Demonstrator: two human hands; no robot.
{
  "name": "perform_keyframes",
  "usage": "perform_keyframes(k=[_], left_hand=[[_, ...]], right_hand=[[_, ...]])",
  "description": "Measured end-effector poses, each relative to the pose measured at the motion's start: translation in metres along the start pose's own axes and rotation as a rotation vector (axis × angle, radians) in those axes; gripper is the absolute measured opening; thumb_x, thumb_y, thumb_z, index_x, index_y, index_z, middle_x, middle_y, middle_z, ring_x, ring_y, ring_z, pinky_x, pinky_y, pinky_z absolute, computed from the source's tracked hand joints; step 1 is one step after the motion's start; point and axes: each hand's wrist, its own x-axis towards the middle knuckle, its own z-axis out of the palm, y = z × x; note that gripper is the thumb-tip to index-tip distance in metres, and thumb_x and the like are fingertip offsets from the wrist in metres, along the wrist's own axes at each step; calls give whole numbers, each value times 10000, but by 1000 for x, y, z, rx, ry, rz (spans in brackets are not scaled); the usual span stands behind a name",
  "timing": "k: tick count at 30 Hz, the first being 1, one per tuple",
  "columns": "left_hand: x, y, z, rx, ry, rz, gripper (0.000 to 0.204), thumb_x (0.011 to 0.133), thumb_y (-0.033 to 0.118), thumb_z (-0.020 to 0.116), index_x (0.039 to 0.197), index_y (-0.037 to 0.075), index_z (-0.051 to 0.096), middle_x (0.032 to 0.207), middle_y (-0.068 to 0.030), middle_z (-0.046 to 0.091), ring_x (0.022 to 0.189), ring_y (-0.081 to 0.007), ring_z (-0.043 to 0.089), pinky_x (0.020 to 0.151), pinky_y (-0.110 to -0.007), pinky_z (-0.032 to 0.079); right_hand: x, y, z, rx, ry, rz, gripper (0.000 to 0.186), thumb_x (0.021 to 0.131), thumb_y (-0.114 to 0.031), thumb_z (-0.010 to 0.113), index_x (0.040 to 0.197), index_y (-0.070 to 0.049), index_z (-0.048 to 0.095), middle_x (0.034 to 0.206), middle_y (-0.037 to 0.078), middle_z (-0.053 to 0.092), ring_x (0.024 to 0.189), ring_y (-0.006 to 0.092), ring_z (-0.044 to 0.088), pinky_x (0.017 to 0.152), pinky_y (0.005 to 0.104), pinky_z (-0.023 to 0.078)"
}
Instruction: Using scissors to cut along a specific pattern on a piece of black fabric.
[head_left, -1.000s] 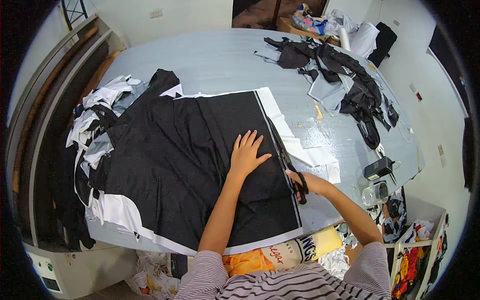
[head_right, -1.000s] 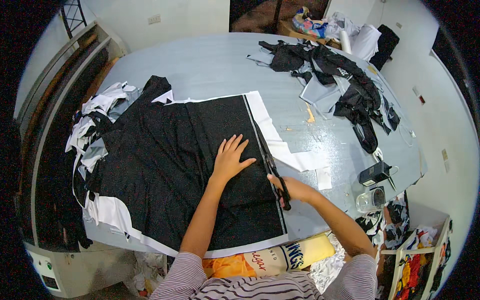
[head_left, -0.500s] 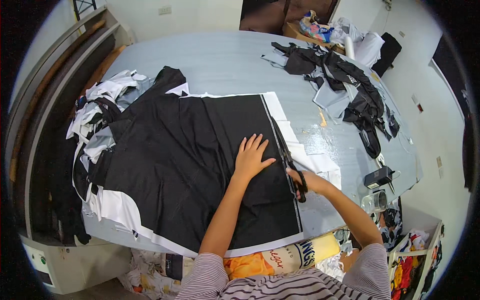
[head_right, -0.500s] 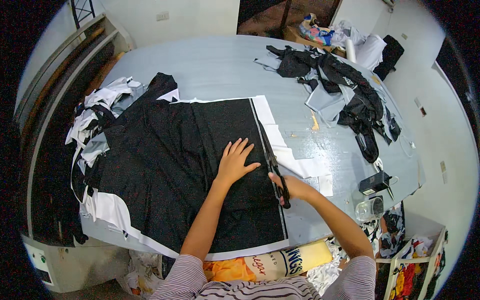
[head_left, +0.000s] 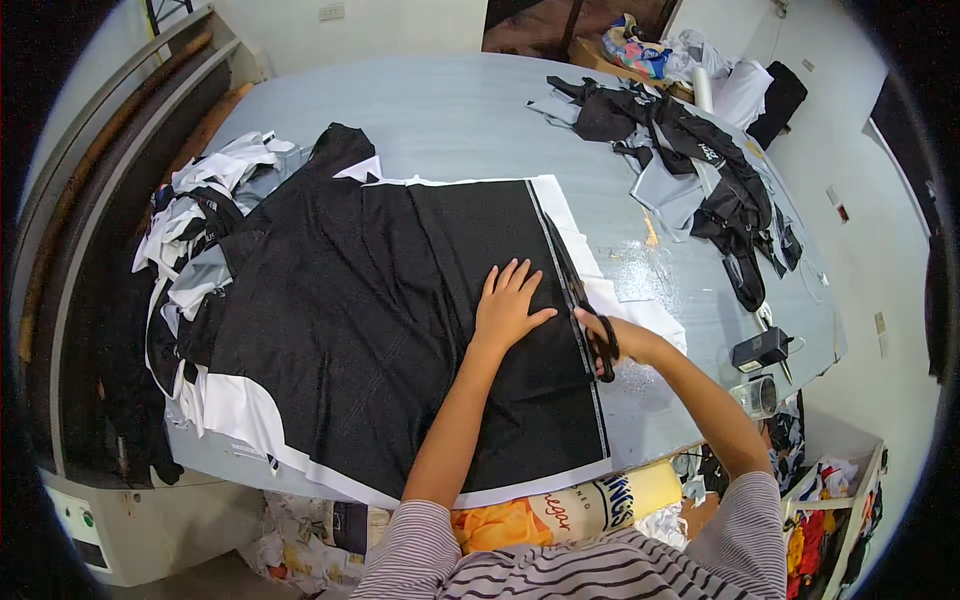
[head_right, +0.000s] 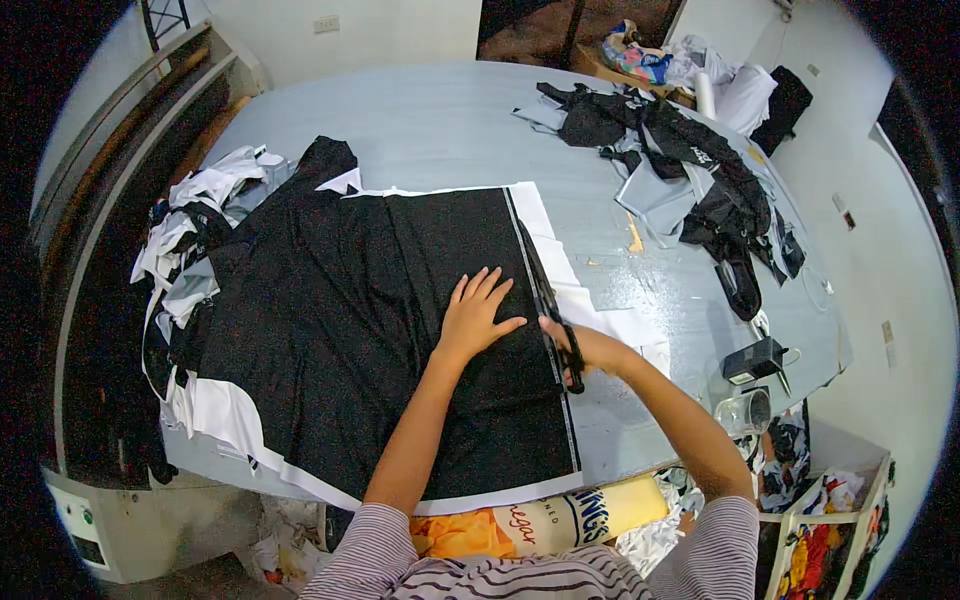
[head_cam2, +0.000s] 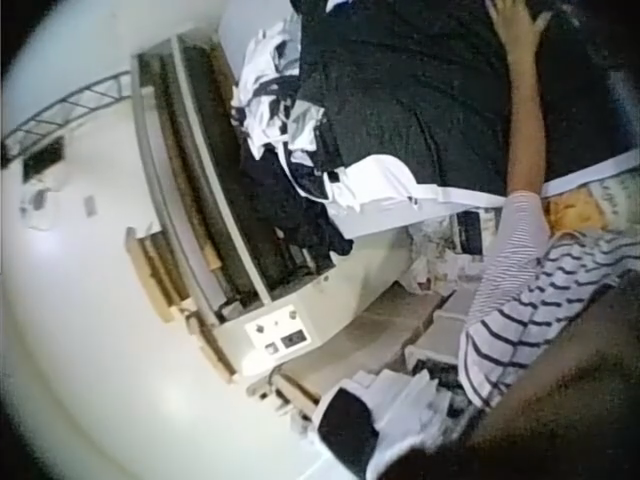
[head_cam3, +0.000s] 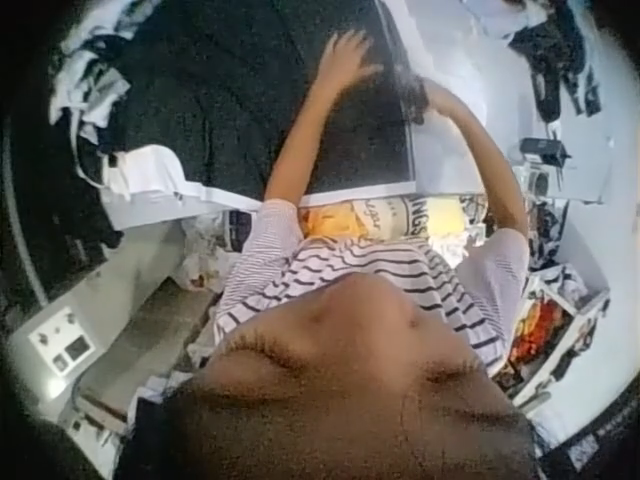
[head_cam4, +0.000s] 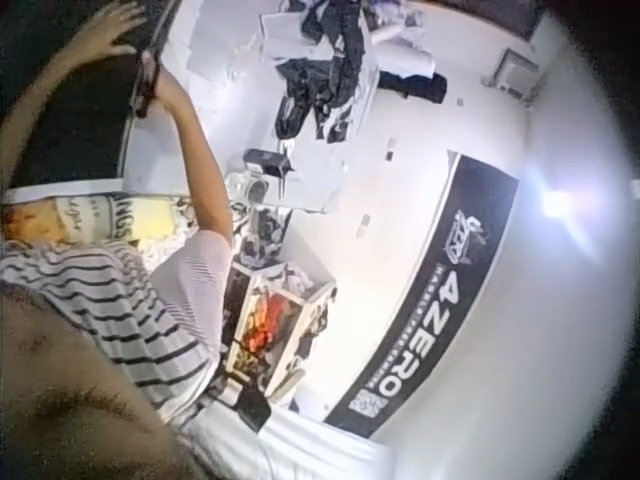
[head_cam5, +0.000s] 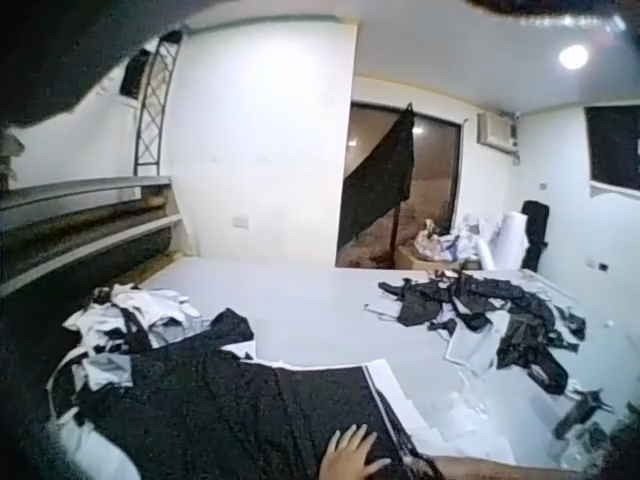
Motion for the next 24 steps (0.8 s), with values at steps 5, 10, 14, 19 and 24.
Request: perform_keyframes(k=[5,10,14,19,24], left_hand=[[0,0,0,13,-4,7,665,765,569,583,1238,104,548,1353,-101,445,1295,-255,348,1087,-455,203],[1,2,1,6,4,18,664,768,570,577,1239,103,547,1351,-101,446,1292,-255,350,1085,-458,204],[-1,-1,0,11,-1,13,654,764,557,589,1231,100,551,1349,-103,447,1292,-257,351,1084,-457,208],[0,-1,-2,-5,-10,13,643,765,536,603,1232,98,548,1352,-106,445,1293,-255,350,1082,-455,213],[2,2,-4,-18,-42,0,644,766,526,610,1243,100,541,1366,-110,432,1301,-260,342,1079,-450,216]], right_hand=[[11,-8,-4,-8,-17,35,848,745,-815,335,816,-20,620,593,62,552,519,156,590,433,230,406],[25,11,-7,-25,45,8,829,760,-787,370,842,3,607,595,75,547,508,176,594,442,256,444],[23,2,-7,-73,1,18,810,765,-770,397,830,15,584,602,82,537,520,191,603,467,282,484],[29,-17,-17,13,-53,67,818,703,-829,398,759,-28,556,593,70,513,534,184,601,488,275,496],[36,-11,-18,-34,-5,25,796,740,-799,388,771,-24,566,607,71,526,530,179,591,481,273,487]])
